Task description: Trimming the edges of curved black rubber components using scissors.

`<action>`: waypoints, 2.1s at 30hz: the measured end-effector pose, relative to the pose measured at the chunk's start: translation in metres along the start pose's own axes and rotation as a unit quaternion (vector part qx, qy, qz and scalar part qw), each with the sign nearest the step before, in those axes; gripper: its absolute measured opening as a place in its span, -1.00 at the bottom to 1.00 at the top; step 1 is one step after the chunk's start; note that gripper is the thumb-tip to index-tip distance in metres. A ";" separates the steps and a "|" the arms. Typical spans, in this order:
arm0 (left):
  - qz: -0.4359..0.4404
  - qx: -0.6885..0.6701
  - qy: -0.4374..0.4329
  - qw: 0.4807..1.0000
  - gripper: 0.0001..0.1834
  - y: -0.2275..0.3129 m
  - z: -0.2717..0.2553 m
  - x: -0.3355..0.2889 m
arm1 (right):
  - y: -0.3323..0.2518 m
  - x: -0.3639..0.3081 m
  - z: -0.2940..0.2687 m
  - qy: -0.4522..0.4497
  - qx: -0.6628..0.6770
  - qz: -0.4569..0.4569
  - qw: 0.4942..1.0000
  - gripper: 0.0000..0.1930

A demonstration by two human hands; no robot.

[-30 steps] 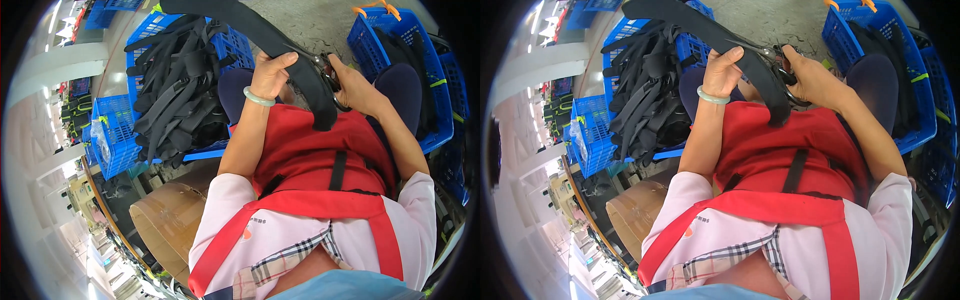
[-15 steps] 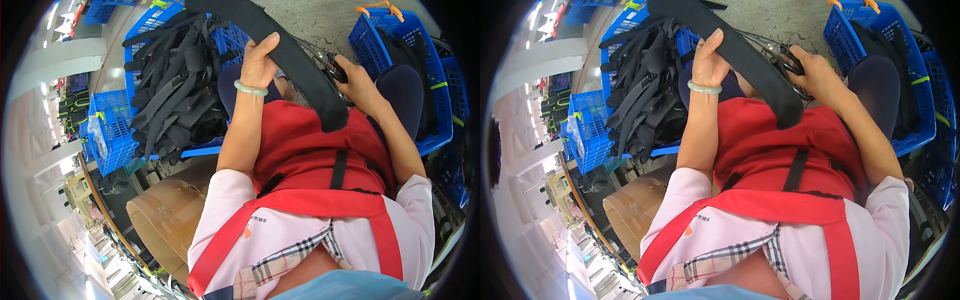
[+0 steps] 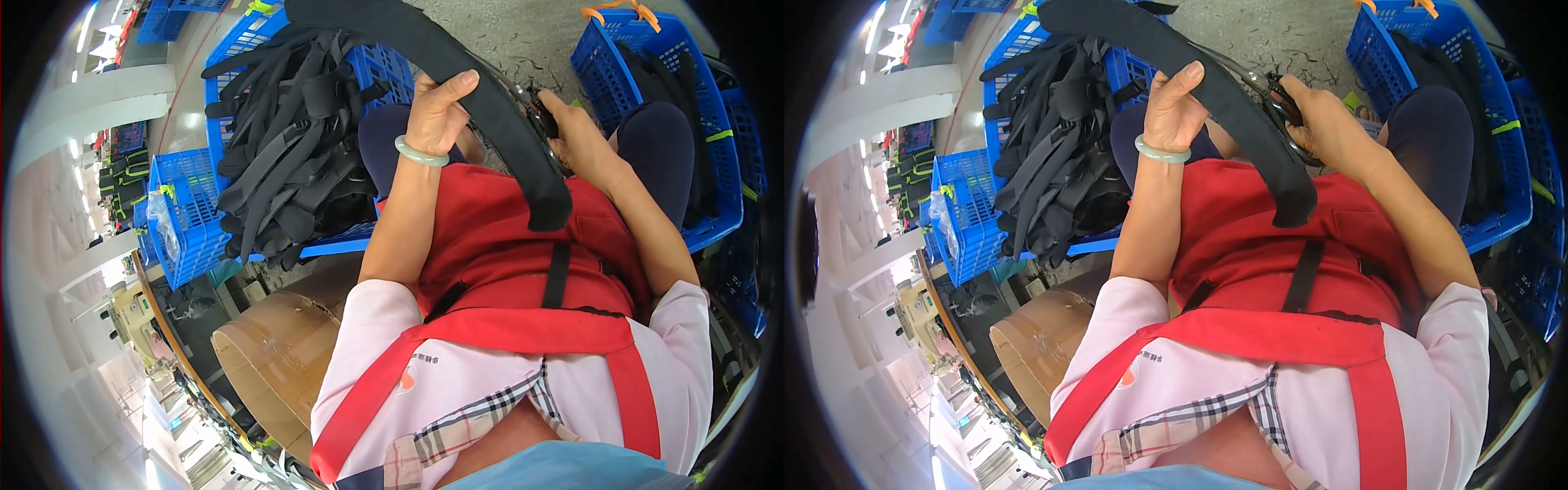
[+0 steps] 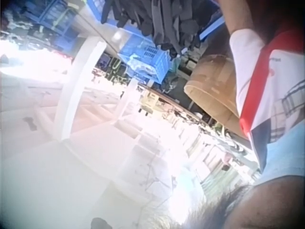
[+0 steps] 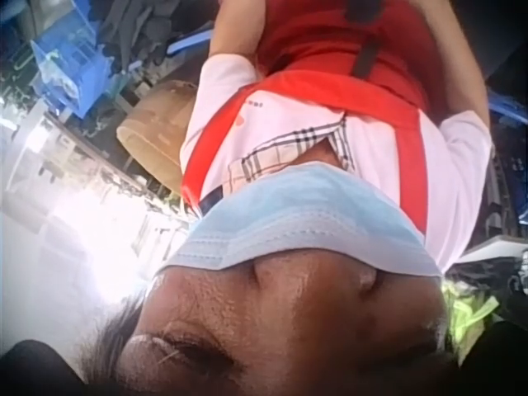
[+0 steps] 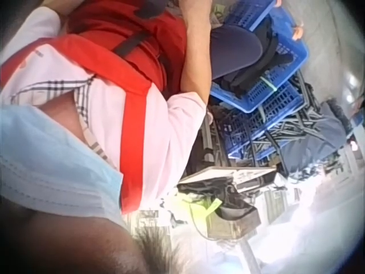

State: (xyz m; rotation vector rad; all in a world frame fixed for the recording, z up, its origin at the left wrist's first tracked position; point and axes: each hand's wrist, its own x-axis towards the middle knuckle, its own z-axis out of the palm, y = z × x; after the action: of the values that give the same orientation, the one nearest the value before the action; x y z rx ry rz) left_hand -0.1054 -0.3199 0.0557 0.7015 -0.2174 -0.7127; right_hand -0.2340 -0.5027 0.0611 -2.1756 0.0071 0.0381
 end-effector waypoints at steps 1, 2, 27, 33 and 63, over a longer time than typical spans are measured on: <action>-0.011 -0.004 -0.006 1.000 -0.84 0.000 0.000 0.000 | 0.001 -0.001 0.002 0.021 -0.005 -0.006 1.000 -0.62; -0.011 -0.004 -0.006 1.000 -0.84 -0.001 -0.002 0.000 | 0.002 -0.001 0.001 0.020 -0.005 -0.006 1.000 -0.62; 0.013 0.042 0.011 0.999 -0.82 0.019 -0.005 0.013 | -0.007 0.006 0.002 0.032 0.014 0.023 0.999 -0.66; 0.021 0.021 0.011 1.000 -0.81 0.003 -0.004 0.003 | -0.005 0.006 0.006 0.021 0.004 -0.005 1.000 -0.54; 0.012 -0.021 0.016 1.000 -0.84 0.005 0.003 -0.001 | -0.003 0.007 0.009 0.043 -0.014 0.010 0.999 -0.65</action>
State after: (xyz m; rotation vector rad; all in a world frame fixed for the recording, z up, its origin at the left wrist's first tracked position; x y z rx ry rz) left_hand -0.1049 -0.3184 0.0614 0.6687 -0.1810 -0.6814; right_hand -0.2268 -0.4938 0.0583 -2.2041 0.0766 -0.0438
